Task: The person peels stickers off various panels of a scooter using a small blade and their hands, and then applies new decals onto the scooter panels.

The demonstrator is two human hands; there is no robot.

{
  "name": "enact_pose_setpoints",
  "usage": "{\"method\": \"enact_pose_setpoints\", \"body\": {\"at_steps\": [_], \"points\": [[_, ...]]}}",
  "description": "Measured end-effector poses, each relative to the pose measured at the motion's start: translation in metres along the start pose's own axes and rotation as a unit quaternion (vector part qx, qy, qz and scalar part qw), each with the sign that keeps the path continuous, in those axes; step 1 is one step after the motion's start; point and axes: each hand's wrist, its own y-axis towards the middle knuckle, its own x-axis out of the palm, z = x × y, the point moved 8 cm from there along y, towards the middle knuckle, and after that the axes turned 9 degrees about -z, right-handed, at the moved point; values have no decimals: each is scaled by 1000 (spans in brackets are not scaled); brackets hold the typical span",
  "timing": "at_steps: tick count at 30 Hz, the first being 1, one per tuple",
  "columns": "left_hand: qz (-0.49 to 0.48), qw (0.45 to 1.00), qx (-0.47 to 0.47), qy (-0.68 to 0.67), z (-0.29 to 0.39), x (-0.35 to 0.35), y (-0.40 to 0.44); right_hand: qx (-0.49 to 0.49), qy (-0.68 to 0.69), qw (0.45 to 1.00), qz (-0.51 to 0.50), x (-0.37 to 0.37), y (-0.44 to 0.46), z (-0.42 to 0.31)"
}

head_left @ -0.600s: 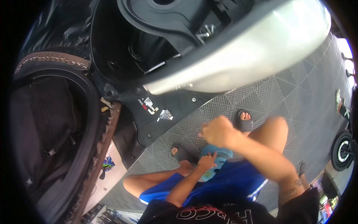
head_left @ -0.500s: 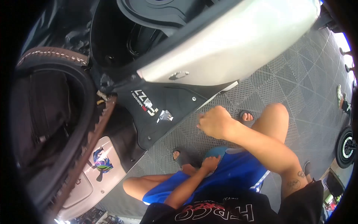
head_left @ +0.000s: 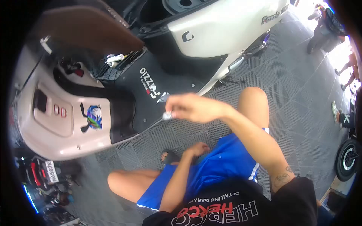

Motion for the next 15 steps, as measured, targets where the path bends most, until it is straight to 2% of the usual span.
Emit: {"method": "enact_pose_setpoints", "body": {"at_steps": [1, 2, 3, 5, 7, 10, 13, 15], "points": [[55, 997, -44, 35, 19, -25, -19, -21, 119, 992, 30, -7, -6, -8], [118, 991, 5, 58, 37, -47, -24, -73, 199, 976, 56, -16, -12, -19], [181, 979, 54, 82, 54, -67, -30, -60, 222, 970, 83, -25, -22, -27], [194, 958, 157, -143, 107, -98, -69, -50, 222, 964, 140, -43, -40, -42], [254, 916, 237, -200, 145, -136, -99, -39, 166, 968, 183, -60, -57, -54], [344, 862, 313, -201, 188, -195, -133, -49, 7, 961, 271, -92, -82, -74], [446, 787, 380, -191, 243, -247, -179, 2, -147, 921, 361, -118, -98, -87], [528, 720, 423, -149, 274, -276, -203, 14, -265, 886, 380, -131, -93, -90]]}}
